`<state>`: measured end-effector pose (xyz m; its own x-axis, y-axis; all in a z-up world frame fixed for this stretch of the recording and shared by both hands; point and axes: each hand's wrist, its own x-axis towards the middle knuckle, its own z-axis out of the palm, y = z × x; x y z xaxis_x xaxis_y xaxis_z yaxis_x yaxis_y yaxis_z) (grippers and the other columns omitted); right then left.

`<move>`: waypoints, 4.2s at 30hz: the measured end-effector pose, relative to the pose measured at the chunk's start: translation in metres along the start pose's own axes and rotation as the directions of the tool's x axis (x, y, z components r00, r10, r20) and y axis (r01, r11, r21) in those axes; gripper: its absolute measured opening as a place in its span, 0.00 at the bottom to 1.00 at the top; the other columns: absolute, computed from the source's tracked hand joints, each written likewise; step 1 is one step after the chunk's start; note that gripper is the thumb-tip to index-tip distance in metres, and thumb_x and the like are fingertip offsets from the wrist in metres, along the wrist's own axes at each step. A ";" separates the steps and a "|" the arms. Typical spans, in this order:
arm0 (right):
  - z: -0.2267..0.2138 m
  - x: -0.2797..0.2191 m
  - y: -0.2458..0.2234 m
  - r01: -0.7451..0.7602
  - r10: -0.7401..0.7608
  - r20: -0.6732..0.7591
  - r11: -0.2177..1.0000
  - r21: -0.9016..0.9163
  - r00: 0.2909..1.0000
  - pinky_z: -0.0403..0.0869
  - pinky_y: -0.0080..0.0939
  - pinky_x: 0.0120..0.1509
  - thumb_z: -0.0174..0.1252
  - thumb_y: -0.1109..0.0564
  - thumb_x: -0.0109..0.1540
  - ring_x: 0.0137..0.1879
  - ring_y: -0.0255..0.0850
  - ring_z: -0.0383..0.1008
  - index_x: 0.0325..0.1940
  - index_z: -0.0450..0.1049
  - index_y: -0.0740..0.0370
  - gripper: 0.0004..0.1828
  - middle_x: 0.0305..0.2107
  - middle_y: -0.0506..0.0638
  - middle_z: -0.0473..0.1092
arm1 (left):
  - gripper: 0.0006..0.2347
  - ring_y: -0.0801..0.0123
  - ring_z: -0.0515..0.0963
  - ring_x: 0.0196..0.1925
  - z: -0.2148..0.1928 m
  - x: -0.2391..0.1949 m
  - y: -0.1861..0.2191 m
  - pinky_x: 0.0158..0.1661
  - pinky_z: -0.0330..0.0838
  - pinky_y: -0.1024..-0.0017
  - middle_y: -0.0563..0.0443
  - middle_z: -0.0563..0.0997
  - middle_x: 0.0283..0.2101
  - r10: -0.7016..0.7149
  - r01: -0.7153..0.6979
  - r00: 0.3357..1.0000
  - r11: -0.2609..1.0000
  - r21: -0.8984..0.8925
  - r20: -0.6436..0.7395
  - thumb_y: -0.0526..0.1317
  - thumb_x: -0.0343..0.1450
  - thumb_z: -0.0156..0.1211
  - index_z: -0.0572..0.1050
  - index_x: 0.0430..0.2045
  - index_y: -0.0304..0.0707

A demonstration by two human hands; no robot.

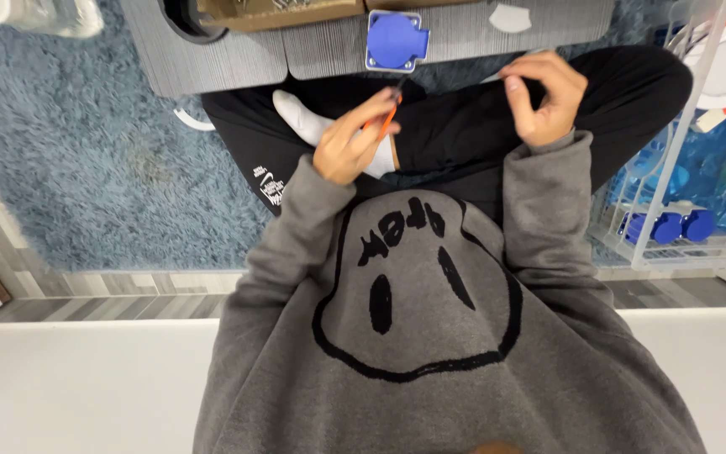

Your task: Assembling small blue electrical components using a screwdriver

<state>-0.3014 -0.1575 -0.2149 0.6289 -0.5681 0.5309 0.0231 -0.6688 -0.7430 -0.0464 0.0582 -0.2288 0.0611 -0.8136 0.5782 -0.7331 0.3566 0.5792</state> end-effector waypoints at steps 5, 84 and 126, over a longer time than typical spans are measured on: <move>0.023 -0.005 -0.004 -0.142 0.141 0.128 0.990 -0.003 0.982 0.78 0.57 0.56 0.64 0.65 0.73 0.47 0.60 0.82 0.52 0.83 0.72 0.06 0.43 0.66 0.81 | 0.08 0.45 0.87 0.58 -0.028 0.003 0.031 0.57 0.83 0.62 0.34 0.84 0.57 -0.067 0.058 0.989 0.996 -0.074 -0.128 0.28 0.77 0.69 0.77 0.46 0.25; 0.130 -0.088 0.201 -0.190 0.681 0.325 0.566 -0.802 0.656 0.80 0.68 0.39 0.67 0.51 0.64 0.43 0.68 0.81 0.46 0.84 0.56 0.10 0.41 0.64 0.80 | 0.23 0.36 0.87 0.55 -0.083 -0.025 0.046 0.54 0.91 0.46 0.27 0.81 0.52 -0.392 0.187 0.843 0.856 -0.481 -0.368 0.25 0.70 0.76 0.67 0.53 0.38; 0.113 -0.092 0.021 0.233 0.191 0.485 0.693 -0.683 0.854 0.70 0.51 0.64 0.59 0.46 0.70 0.45 0.49 0.77 0.46 0.82 0.56 0.14 0.43 0.51 0.77 | 0.28 0.51 0.87 0.56 0.017 -0.007 -0.020 0.58 0.88 0.62 0.35 0.84 0.53 -0.253 0.146 0.929 0.920 -0.364 -0.269 0.25 0.70 0.82 0.69 0.58 0.43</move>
<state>-0.2703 -0.0652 -0.3254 0.9180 -0.3799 0.1138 -0.3680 -0.9230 -0.1127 -0.0433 0.0487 -0.2540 0.4244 -0.7231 0.5450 -0.4193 0.3765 0.8261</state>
